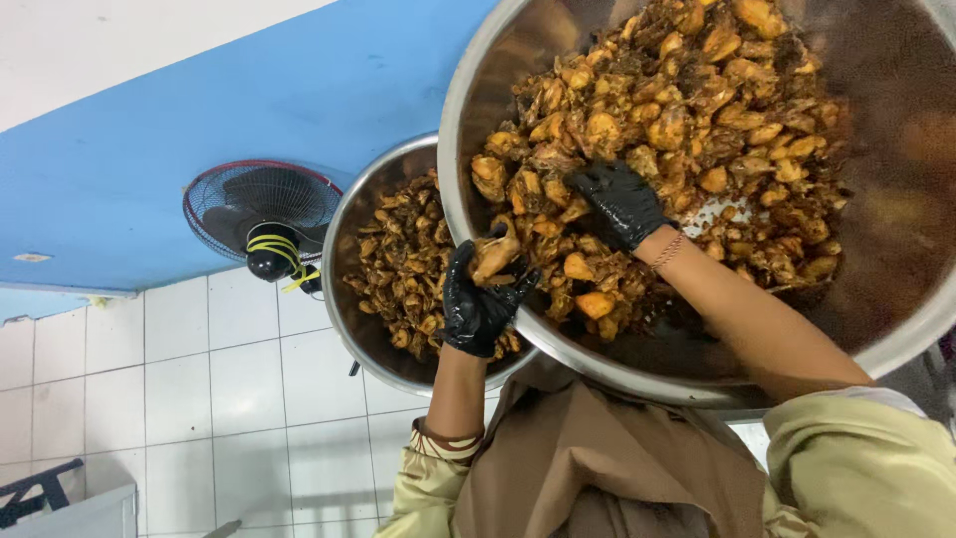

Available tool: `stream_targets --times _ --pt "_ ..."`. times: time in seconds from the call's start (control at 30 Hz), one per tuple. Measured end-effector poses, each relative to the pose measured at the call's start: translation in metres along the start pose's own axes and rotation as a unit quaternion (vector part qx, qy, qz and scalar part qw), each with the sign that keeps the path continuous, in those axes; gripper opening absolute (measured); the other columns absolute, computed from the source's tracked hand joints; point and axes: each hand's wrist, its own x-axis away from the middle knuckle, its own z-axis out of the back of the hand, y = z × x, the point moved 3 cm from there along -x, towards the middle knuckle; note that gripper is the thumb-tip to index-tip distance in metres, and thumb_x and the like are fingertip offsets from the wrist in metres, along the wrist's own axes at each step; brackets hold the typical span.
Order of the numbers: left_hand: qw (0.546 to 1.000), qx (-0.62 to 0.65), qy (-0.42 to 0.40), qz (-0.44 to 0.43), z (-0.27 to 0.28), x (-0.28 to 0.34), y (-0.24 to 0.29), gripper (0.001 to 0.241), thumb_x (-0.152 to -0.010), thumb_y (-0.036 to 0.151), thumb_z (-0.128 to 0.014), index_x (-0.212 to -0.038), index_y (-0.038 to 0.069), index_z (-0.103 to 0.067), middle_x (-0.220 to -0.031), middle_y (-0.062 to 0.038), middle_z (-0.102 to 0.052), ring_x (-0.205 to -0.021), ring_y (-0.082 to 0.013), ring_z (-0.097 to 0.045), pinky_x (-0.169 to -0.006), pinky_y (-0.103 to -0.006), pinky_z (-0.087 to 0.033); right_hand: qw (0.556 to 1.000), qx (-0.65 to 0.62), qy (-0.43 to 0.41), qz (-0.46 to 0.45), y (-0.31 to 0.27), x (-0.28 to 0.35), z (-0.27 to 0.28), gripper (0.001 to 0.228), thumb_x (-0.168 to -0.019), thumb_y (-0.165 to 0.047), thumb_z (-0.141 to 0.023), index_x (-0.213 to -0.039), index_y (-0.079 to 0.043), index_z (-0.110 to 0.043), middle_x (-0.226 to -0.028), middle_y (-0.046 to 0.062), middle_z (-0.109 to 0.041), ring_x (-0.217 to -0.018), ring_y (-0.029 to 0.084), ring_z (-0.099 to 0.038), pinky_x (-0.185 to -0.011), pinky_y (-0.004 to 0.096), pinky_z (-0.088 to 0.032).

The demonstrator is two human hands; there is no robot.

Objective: The person uses gloved hands to transfer seasoned chicken pieces from a large metal bowl into a second metal bowl. The person repeatedly scoops and moves the chicken until the first bowl is nearly empty.

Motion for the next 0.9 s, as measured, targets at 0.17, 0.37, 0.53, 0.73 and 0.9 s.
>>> stream_targets --times 0.17,0.37,0.53,0.73,0.9 --pt "0.998 0.062 0.010 -0.004 -0.009 0.020 0.012 0.055 -0.097 0.045 -0.060 -0.127 -0.001 -0.061 -0.130 -0.022 -0.063 -0.120 -0.0407 -0.061 -0.107 -0.0631 -0.049 0.984 -0.107 -0.125 -0.068 0.010 0.001 0.011 0.047 -0.077 -0.032 -0.087 -0.114 -0.008 -0.073 -0.106 0.014 -0.073 -0.093 0.031 -0.068 -0.085 0.045 -0.058" --pt "0.997 0.071 -0.024 0.009 -0.027 0.035 0.006 0.058 -0.097 0.048 -0.054 -0.131 0.000 -0.060 -0.147 -0.023 -0.055 -0.133 -0.0420 -0.053 -0.110 -0.0712 -0.038 0.929 -0.303 -0.071 -0.200 -0.006 -0.005 0.069 0.035 -0.090 -0.038 -0.081 -0.103 -0.005 -0.075 -0.092 0.011 -0.073 -0.077 0.023 -0.070 -0.071 0.039 -0.060" --pt "0.994 0.056 -0.098 -0.007 -0.031 0.037 0.001 0.054 -0.101 0.047 -0.056 -0.131 0.001 -0.055 -0.143 -0.021 -0.057 -0.130 -0.0422 -0.058 -0.108 -0.0709 -0.043 0.647 -0.754 -0.086 -0.072 -0.083 -0.032 0.086 0.018 -0.102 -0.024 -0.069 -0.105 -0.007 -0.075 -0.093 0.008 -0.078 -0.070 0.018 -0.072 -0.058 0.033 -0.058" --pt "0.960 0.127 -0.250 0.002 -0.011 0.053 0.036 0.056 -0.108 0.047 -0.058 -0.132 -0.003 -0.050 -0.127 -0.022 -0.063 -0.117 -0.0332 -0.064 -0.107 -0.0438 -0.055 0.872 -0.484 -0.050 -0.041 -0.087 -0.044 0.084 0.022 -0.097 -0.016 -0.068 -0.117 -0.008 -0.073 -0.090 0.008 -0.078 -0.070 0.016 -0.072 -0.063 0.034 -0.061" --pt "0.980 0.045 0.144 -0.132 0.047 0.052 0.084 0.060 -0.086 0.050 -0.060 -0.132 0.011 -0.056 -0.130 -0.018 -0.063 -0.119 -0.0368 -0.062 -0.101 -0.0603 -0.050 0.964 -0.228 -0.130 -0.034 -0.079 -0.050 0.026 0.018 -0.101 -0.012 -0.064 -0.115 -0.008 -0.074 -0.102 0.012 -0.075 -0.090 0.025 -0.073 -0.087 0.044 -0.059"
